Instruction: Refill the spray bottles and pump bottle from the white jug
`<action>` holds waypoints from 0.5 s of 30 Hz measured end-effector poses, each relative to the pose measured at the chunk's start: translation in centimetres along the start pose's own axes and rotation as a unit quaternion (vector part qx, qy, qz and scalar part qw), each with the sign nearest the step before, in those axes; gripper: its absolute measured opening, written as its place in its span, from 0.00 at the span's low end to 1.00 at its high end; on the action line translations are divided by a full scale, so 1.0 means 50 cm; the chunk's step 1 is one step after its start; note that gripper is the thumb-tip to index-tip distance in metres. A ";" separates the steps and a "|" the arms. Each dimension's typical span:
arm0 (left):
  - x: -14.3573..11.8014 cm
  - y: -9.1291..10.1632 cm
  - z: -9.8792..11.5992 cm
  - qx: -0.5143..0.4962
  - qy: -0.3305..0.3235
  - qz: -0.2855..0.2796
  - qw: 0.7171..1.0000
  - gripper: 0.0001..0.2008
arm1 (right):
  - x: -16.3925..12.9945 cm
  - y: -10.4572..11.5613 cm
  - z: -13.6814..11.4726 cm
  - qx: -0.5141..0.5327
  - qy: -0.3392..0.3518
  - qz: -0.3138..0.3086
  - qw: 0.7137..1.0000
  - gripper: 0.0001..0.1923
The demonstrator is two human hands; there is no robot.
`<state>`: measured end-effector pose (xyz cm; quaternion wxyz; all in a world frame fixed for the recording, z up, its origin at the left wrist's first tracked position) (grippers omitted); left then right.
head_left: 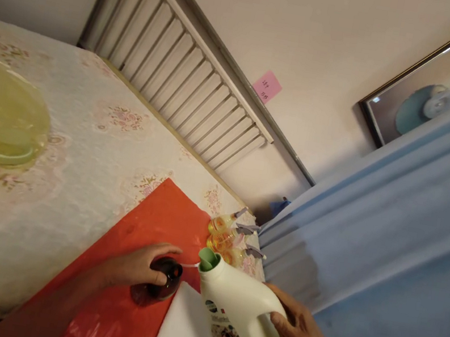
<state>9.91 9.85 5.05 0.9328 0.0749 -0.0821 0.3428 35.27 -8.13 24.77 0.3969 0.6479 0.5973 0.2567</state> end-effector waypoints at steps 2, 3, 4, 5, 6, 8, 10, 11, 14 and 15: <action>0.008 0.003 -0.005 -0.015 0.000 0.008 1.000 0.30 | -0.002 -0.004 -0.004 0.007 -0.004 -0.019 1.000 0.36; 0.011 0.001 -0.006 -0.022 -0.004 0.006 1.000 0.29 | -0.003 -0.007 -0.008 0.006 -0.006 -0.026 1.000 0.36; 0.013 -0.001 -0.006 -0.023 -0.014 0.003 1.000 0.27 | -0.003 -0.009 -0.012 0.003 -0.010 -0.032 0.999 0.36; 0.015 -0.004 -0.005 -0.019 -0.025 0.001 0.999 0.25 | -0.004 -0.011 -0.017 -0.001 -0.015 -0.036 0.999 0.37; 0.017 -0.007 -0.004 -0.011 -0.037 -0.001 0.999 0.24 | -0.005 -0.013 -0.022 -0.006 -0.019 -0.040 0.999 0.37; 0.018 -0.013 -0.003 0.007 -0.053 0.001 0.999 0.21 | -0.006 -0.015 -0.031 -0.014 -0.023 -0.048 0.999 0.37; 0.019 -0.018 -0.004 0.019 -0.057 0.007 0.998 0.20 | -0.006 -0.017 -0.039 -0.020 -0.022 -0.059 0.998 0.36; 0.019 -0.020 -0.004 0.022 -0.057 0.009 0.998 0.19 | -0.006 -0.018 -0.044 -0.024 -0.018 -0.065 0.997 0.35; 0.018 -0.023 -0.001 0.022 -0.060 0.010 0.998 0.19 | -0.005 -0.021 -0.059 -0.037 -0.001 -0.084 0.996 0.33; 0.017 -0.023 0.001 0.023 -0.062 0.011 0.998 0.19 | -0.005 -0.022 -0.064 -0.040 0.005 -0.090 0.995 0.32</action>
Point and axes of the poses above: each hand's wrist, its own x-axis towards the middle knuckle, its own y-axis out of the back of the hand, z = x × y, the point moved 6 cm from there along x, towards the middle knuckle, and after that the axes turned 3 degrees about z, right-handed, at the moved point
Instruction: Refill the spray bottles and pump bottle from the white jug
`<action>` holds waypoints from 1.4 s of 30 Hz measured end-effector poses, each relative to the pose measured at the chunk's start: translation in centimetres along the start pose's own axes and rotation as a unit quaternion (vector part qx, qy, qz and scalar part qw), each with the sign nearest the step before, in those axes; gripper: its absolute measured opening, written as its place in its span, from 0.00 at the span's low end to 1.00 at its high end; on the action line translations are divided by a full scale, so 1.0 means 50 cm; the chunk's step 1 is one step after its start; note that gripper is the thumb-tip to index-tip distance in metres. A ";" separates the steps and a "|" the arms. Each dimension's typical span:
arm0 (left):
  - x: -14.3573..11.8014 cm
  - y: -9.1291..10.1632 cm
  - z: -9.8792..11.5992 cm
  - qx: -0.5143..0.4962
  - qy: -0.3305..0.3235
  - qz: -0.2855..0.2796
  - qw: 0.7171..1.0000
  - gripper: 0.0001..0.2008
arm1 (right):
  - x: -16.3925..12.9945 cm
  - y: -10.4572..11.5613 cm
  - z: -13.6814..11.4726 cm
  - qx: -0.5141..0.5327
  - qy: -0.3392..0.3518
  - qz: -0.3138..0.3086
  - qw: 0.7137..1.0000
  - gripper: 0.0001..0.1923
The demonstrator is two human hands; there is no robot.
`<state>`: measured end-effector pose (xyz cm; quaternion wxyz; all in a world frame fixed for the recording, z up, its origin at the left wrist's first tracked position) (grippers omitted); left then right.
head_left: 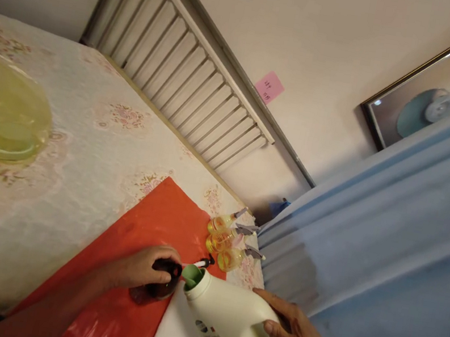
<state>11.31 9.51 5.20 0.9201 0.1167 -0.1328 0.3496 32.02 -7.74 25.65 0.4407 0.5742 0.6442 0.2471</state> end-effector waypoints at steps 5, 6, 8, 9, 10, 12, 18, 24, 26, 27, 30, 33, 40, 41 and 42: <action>0.000 0.002 0.006 0.007 0.011 0.005 1.000 0.17 | 0.003 -0.001 -0.019 -0.014 0.018 -0.016 1.000 0.29; 0.000 0.002 0.007 0.007 0.010 0.006 1.000 0.16 | 0.003 0.000 -0.021 -0.019 0.018 -0.016 1.000 0.29; 0.000 0.001 0.006 0.006 0.006 0.006 1.000 0.16 | 0.004 0.002 -0.024 -0.027 0.019 -0.015 0.999 0.28; 0.001 0.001 0.006 0.006 0.004 0.005 1.000 0.16 | 0.005 0.003 -0.025 -0.029 0.020 -0.014 0.999 0.28; 0.001 0.001 0.006 0.006 0.004 0.004 1.000 0.16 | 0.006 0.004 -0.027 -0.029 0.022 -0.014 0.999 0.27; 0.001 0.001 0.007 0.006 0.009 0.005 1.000 0.16 | 0.007 0.004 -0.031 -0.029 0.026 -0.018 0.999 0.27; -0.004 0.003 0.023 0.002 0.028 0.005 1.000 0.16 | 0.011 0.007 -0.040 -0.051 0.020 -0.017 0.998 0.28; -0.004 0.005 0.034 0.005 0.027 0.005 1.000 0.17 | 0.014 0.012 -0.045 -0.068 0.004 -0.018 0.998 0.31; -0.004 0.004 0.037 0.001 0.019 0.001 1.000 0.17 | 0.015 0.013 -0.045 -0.069 0.000 -0.021 0.997 0.30; -0.003 0.004 0.037 -0.001 0.016 0.001 1.000 0.18 | 0.016 0.013 -0.046 -0.067 0.002 -0.023 0.997 0.30; -0.004 0.004 0.037 -0.001 0.014 0.001 1.000 0.17 | 0.018 0.013 -0.052 -0.056 0.015 -0.030 0.998 0.28; -0.004 0.004 0.034 0.004 0.009 0.002 1.000 0.17 | 0.020 0.014 -0.055 -0.053 0.018 -0.030 0.998 0.28; -0.005 0.003 0.027 -0.001 0.022 -0.003 1.000 0.16 | 0.023 0.018 -0.060 -0.058 0.020 -0.031 0.998 0.27; -0.005 0.003 0.028 -0.002 0.025 -0.003 1.000 0.16 | 0.023 0.018 -0.062 -0.060 0.017 -0.032 0.998 0.27; -0.005 0.003 0.029 -0.003 0.027 -0.002 1.000 0.16 | 0.023 0.018 -0.063 -0.061 0.014 -0.035 0.997 0.27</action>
Point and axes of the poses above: each hand's wrist, its own x-axis towards the middle knuckle, its own y-axis out of the back of the hand, z = x × y, the point moved 6 cm from there along x, towards the middle knuckle, and after that the axes turned 3 degrees about z, right-handed, at the moved point
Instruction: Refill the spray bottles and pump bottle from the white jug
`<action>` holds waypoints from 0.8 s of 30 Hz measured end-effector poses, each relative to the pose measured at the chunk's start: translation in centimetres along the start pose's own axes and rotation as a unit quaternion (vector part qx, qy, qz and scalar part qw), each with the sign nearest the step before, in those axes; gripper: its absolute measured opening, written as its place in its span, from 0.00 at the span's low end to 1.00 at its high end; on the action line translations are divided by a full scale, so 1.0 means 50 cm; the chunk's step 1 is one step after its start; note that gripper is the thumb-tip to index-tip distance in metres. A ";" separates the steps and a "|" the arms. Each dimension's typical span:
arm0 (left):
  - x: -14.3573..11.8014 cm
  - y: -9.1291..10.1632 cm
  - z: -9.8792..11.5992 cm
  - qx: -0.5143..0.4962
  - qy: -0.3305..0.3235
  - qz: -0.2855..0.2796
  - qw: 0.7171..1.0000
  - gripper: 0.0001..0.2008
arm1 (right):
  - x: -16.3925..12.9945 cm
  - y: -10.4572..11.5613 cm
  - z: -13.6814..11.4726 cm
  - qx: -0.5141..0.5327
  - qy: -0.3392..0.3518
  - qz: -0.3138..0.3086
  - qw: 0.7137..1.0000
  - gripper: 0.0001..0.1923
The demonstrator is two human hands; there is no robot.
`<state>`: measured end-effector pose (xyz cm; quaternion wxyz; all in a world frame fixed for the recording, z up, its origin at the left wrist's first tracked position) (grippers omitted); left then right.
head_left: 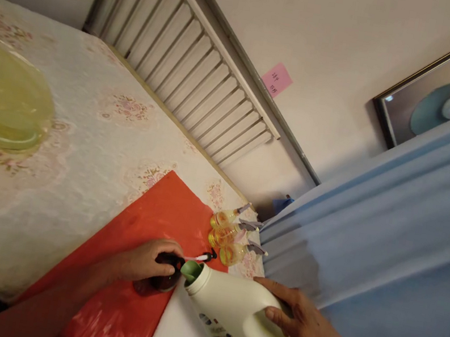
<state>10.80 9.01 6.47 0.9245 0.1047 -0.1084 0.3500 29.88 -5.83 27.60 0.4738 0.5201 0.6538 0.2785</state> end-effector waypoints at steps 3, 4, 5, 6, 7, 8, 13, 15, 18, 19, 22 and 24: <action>0.000 0.001 0.004 -0.003 -0.007 0.004 1.000 0.17 | 0.000 -0.001 -0.005 0.005 -0.001 -0.008 1.000 0.27; 0.000 0.001 0.005 -0.004 -0.011 0.006 1.000 0.16 | 0.001 0.000 -0.006 0.007 0.000 -0.008 1.000 0.27; -0.001 0.002 0.005 -0.004 -0.012 0.007 1.000 0.16 | 0.001 0.001 -0.006 0.005 -0.001 -0.006 1.000 0.27; -0.001 0.002 0.004 -0.003 -0.012 0.007 1.000 0.16 | 0.002 0.002 -0.006 0.001 -0.002 -0.003 1.000 0.27; -0.001 0.002 0.003 -0.003 -0.009 0.009 1.000 0.16 | 0.002 0.002 -0.005 -0.001 -0.003 -0.002 1.000 0.28; -0.001 0.002 0.002 -0.004 -0.005 0.010 1.000 0.15 | 0.002 0.003 -0.004 -0.001 -0.004 -0.003 1.000 0.28; -0.001 0.000 -0.002 -0.006 0.008 0.009 1.000 0.17 | 0.002 0.004 -0.004 -0.002 -0.002 -0.008 1.000 0.27; -0.001 0.001 -0.001 -0.005 0.009 0.011 1.000 0.16 | 0.002 0.004 -0.005 -0.007 -0.005 -0.009 1.000 0.27; -0.001 0.001 0.001 -0.004 0.007 0.013 1.000 0.16 | 0.003 0.004 -0.009 -0.010 -0.003 -0.011 1.000 0.26; -0.001 0.001 0.001 -0.003 0.006 0.013 1.000 0.16 | 0.004 0.005 -0.010 -0.010 -0.001 -0.012 1.000 0.26; -0.001 0.000 0.000 -0.001 0.006 0.011 1.000 0.16 | 0.007 0.006 -0.014 -0.005 0.006 -0.015 1.000 0.26; 0.000 0.000 -0.003 -0.002 0.007 0.009 1.000 0.16 | 0.009 0.007 -0.015 -0.003 0.008 -0.016 1.000 0.26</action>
Point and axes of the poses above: each hand's wrist, its own x-axis towards the middle knuckle, its own y-axis out of the back of the hand, z = x × y, the point moved 6 cm from there along x, towards the middle knuckle, and after that the axes turned 3 degrees about z, right-handed, at the moved point
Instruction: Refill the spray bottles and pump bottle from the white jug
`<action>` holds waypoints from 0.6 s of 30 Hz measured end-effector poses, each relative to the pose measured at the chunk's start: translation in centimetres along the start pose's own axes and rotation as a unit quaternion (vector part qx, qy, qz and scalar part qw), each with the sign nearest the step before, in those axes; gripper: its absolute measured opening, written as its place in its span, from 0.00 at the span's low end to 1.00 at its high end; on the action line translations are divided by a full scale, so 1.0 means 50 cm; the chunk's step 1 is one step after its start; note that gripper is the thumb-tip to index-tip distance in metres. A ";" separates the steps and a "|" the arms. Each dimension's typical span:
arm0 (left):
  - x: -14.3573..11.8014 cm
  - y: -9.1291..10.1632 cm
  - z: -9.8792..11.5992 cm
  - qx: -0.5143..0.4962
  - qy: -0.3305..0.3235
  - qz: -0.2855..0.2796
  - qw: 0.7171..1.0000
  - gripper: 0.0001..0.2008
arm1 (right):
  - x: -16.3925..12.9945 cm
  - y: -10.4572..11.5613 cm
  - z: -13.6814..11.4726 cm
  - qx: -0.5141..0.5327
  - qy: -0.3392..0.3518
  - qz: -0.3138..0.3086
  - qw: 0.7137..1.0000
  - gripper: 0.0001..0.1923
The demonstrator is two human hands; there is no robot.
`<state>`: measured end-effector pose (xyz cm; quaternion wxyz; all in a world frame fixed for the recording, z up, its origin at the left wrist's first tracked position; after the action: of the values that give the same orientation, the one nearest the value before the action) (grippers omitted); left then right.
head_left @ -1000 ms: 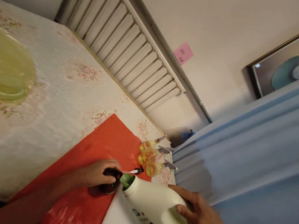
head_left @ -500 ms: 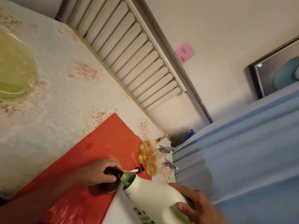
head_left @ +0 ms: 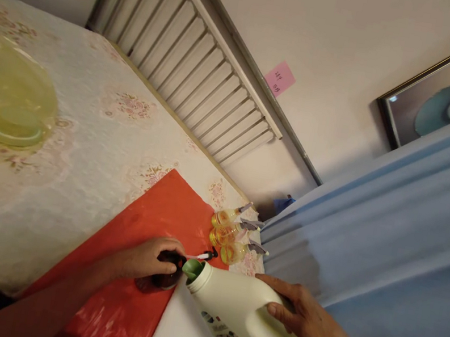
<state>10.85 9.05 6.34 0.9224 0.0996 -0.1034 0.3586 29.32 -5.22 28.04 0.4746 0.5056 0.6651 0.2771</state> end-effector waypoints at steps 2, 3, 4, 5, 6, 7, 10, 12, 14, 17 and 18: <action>0.001 0.000 -0.001 0.001 -0.006 -0.003 1.000 0.16 | 0.000 0.001 -0.001 -0.003 -0.001 0.002 1.000 0.26; 0.002 0.000 -0.001 0.002 -0.012 -0.004 1.000 0.16 | 0.000 0.002 -0.001 -0.005 -0.003 0.002 1.000 0.26; 0.002 -0.001 -0.001 0.003 -0.016 -0.005 1.000 0.17 | -0.001 0.002 0.000 -0.007 -0.005 0.004 1.000 0.26; 0.003 -0.001 -0.002 0.003 -0.019 -0.005 1.000 0.17 | -0.001 0.003 0.001 -0.007 -0.009 0.004 1.000 0.27; 0.003 -0.001 -0.004 0.002 -0.019 -0.006 1.000 0.17 | -0.001 0.003 0.002 -0.008 -0.014 0.004 1.000 0.27; 0.003 -0.001 -0.006 0.001 -0.019 -0.006 1.000 0.17 | -0.002 0.002 0.004 -0.007 -0.019 0.002 1.000 0.27; 0.004 -0.002 -0.009 0.001 -0.026 -0.006 1.000 0.17 | -0.001 0.002 0.008 -0.008 -0.031 0.000 0.999 0.29; 0.005 -0.003 -0.012 0.005 -0.030 -0.004 1.000 0.17 | 0.000 0.002 0.007 -0.011 -0.031 -0.005 0.999 0.30; 0.005 -0.004 -0.016 0.009 -0.026 -0.002 1.000 0.17 | 0.001 0.002 0.004 -0.012 -0.029 -0.010 0.999 0.31; 0.005 -0.004 -0.019 0.008 -0.021 -0.002 1.000 0.17 | 0.001 0.005 0.003 -0.020 -0.033 -0.010 0.999 0.30; 0.005 -0.005 -0.020 0.007 -0.019 -0.003 1.000 0.17 | 0.000 0.006 0.003 -0.025 -0.035 -0.009 0.999 0.30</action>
<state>11.31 9.30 5.44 0.9205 0.1130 -0.1184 0.3549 29.58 -5.12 28.21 0.5123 0.4971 0.6455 0.2716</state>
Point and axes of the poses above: each hand's wrist, its own x-axis towards the middle knuckle, its own y-axis out of the back of the hand, z = x × y, the point moved 6 cm from there along x, towards the middle knuckle, and after that the axes turned 3 degrees about z, right-handed, at the moved point
